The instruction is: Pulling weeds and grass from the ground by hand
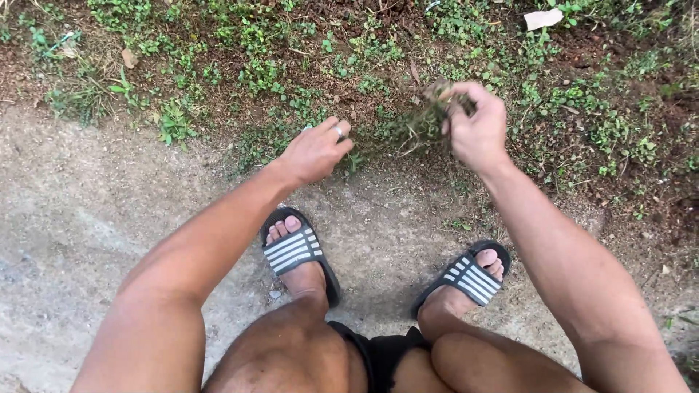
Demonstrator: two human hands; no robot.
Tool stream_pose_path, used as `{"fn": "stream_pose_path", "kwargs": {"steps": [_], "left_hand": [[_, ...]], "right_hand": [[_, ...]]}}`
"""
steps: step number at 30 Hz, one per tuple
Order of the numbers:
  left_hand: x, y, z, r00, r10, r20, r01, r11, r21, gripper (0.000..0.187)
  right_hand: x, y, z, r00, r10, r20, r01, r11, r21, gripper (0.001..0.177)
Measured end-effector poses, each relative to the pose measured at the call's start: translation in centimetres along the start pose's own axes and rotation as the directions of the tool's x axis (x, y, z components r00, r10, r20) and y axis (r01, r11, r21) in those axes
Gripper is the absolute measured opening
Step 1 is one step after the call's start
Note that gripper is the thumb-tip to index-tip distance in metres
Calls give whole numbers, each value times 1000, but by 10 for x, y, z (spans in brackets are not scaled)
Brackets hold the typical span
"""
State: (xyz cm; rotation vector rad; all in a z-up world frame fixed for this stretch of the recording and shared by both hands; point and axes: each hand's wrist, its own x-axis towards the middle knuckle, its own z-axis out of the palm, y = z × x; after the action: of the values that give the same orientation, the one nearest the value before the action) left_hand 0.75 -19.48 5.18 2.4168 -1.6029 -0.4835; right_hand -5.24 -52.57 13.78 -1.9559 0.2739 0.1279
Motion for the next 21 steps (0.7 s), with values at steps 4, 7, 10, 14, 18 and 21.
{"fn": "stream_pose_path", "kwargs": {"steps": [4,7,10,14,18,21], "left_hand": [[13,-14,-56,891,-368,266,453,755,-474,20],[8,-26,-43,947,-322,-11,296,882,-365,44],[15,-42,-61,850,-439,-290,239,813,-531,27],[27,-72,-114,585,-723,-369,277,605,-747,27],[28,-72,-122,638,-697,-327,264,596,-758,25],[27,-40,-123,641,-766,-51,353,353,-866,27]], "right_hand": [[28,-26,-13,984,175,-35,-176,984,-38,28],[33,-48,-2,976,161,146,-99,927,-362,27],[26,-70,30,868,325,374,-47,806,-590,52],[9,10,66,857,-28,514,469,454,-758,37],[23,19,59,818,-30,575,514,487,-706,31],[26,-3,45,911,83,403,145,852,-503,33]]}}
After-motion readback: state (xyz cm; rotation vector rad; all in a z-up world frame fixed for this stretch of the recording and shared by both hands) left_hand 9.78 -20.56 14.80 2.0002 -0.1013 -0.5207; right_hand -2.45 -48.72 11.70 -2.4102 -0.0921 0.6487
